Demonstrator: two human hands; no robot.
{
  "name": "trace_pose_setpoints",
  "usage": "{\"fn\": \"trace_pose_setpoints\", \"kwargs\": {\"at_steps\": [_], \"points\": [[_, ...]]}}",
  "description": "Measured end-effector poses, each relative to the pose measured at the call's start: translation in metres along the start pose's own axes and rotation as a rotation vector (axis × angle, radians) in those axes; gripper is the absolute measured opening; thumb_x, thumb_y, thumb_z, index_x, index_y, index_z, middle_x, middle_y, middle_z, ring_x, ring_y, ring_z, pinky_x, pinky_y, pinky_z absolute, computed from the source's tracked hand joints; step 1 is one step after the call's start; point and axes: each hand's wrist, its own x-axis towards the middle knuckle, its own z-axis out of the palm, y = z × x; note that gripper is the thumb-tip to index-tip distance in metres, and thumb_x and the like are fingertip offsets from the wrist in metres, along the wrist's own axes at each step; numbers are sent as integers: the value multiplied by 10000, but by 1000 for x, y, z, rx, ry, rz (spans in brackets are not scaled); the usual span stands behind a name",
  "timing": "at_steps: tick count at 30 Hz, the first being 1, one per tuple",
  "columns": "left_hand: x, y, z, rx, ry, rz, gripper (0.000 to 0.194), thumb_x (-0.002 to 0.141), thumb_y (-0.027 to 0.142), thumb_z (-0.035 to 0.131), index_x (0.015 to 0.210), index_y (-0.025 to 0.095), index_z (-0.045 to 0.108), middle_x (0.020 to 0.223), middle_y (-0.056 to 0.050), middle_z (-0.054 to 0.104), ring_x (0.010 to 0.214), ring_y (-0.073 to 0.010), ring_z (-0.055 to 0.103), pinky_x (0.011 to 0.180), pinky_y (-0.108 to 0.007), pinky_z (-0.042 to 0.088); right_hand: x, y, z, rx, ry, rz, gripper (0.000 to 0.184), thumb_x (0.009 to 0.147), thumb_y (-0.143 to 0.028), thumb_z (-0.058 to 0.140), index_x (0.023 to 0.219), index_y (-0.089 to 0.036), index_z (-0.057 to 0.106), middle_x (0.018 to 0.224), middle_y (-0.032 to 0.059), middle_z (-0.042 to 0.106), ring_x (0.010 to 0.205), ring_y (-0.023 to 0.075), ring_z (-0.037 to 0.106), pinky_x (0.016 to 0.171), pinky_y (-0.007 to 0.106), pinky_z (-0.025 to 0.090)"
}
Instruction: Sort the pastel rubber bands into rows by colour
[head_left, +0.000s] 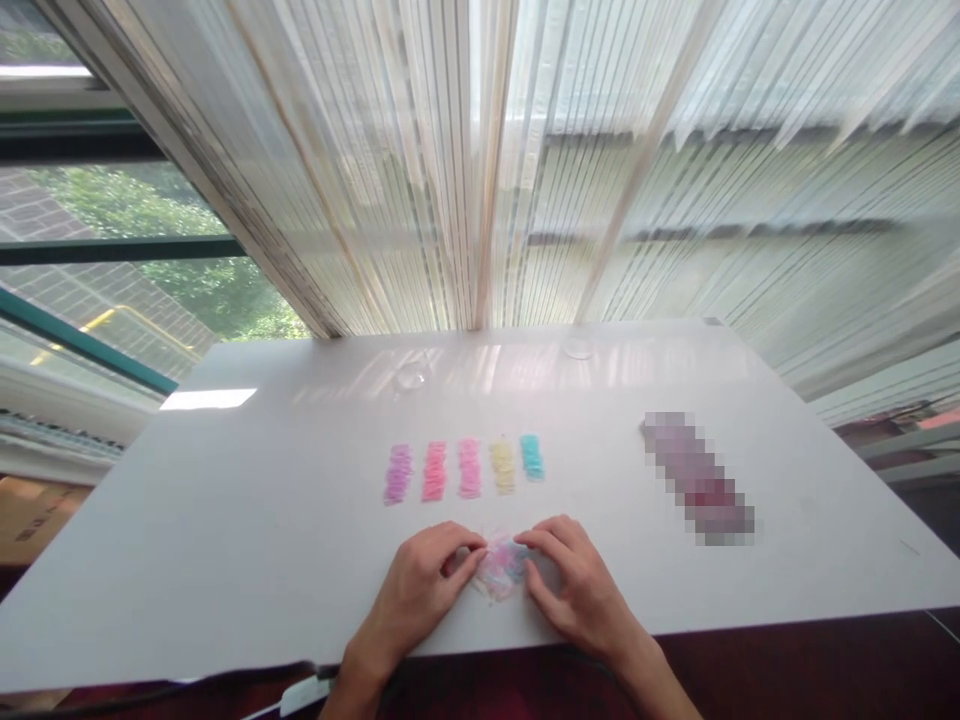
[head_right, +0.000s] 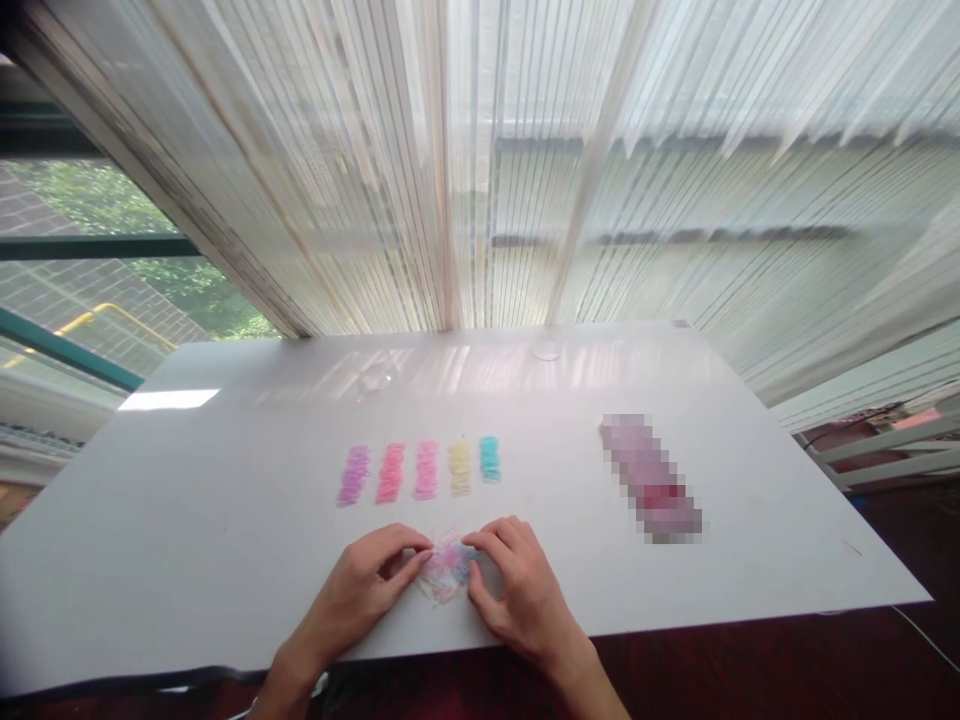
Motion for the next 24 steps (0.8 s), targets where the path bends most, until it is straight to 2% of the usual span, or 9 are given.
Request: {"fn": "trace_pose_setpoints", "kwargs": {"at_steps": [5, 9, 12, 18, 21, 24], "points": [[-2, -4, -5, -35, -25, -66, 163, 986, 299, 596, 979, 226, 742, 834, 2, 748, 633, -134, 604, 648, -243, 497, -3, 3, 2, -30, -11, 17, 252, 893, -57, 555, 1078, -217, 619, 966, 74, 628, 907, 247, 594, 801, 407, 530], [-3, -4, -8, -9, -62, -65, 162, 999, 303, 585, 996, 245, 736, 859, 9, 740, 652, -134, 614, 656, -239, 503, -2, 6, 3, -29, -22, 14, 196, 909, -62, 559, 1019, -215, 612, 926, 62, 619, 884, 236, 584, 784, 384, 516], [-4, -3, -7, 22, -77, -28, 169, 1007, 275, 563, 1003, 249, 730, 927, -3, 731, 722, -140, 655, 675, -231, 522, -2, 7, 3, -20, -30, -2, 156, 927, -78, 567, 980, -219, 608, 893, 51, 620, 862, 228, 578, 770, 373, 504], [-2, 7, 1, 55, 35, 60, 180, 985, 261, 601, 1136, 245, 697, 1059, -38, 712, 874, -169, 705, 743, -240, 571, -1, 7, 0, 20, -16, 4, 138, 933, -92, 583, 969, -220, 618, 896, 46, 628, 862, 220, 585, 768, 360, 504], [4, 14, 8, 6, -2, 135, 206, 962, 248, 647, 1165, 239, 682, 1086, -43, 728, 936, -182, 711, 803, -252, 574, 0, 5, -2, 89, -1, 19, 142, 928, -95, 595, 977, -224, 634, 909, 42, 622, 871, 209, 602, 776, 340, 521], [9, 17, 14, -38, -38, 184, 159, 986, 225, 620, 1126, 234, 695, 1025, -32, 755, 913, -176, 718, 812, -253, 558, 0, 2, -4, 154, -4, 32, 151, 926, -100, 606, 992, -227, 651, 934, 41, 626, 886, 196, 624, 792, 316, 539]]}}
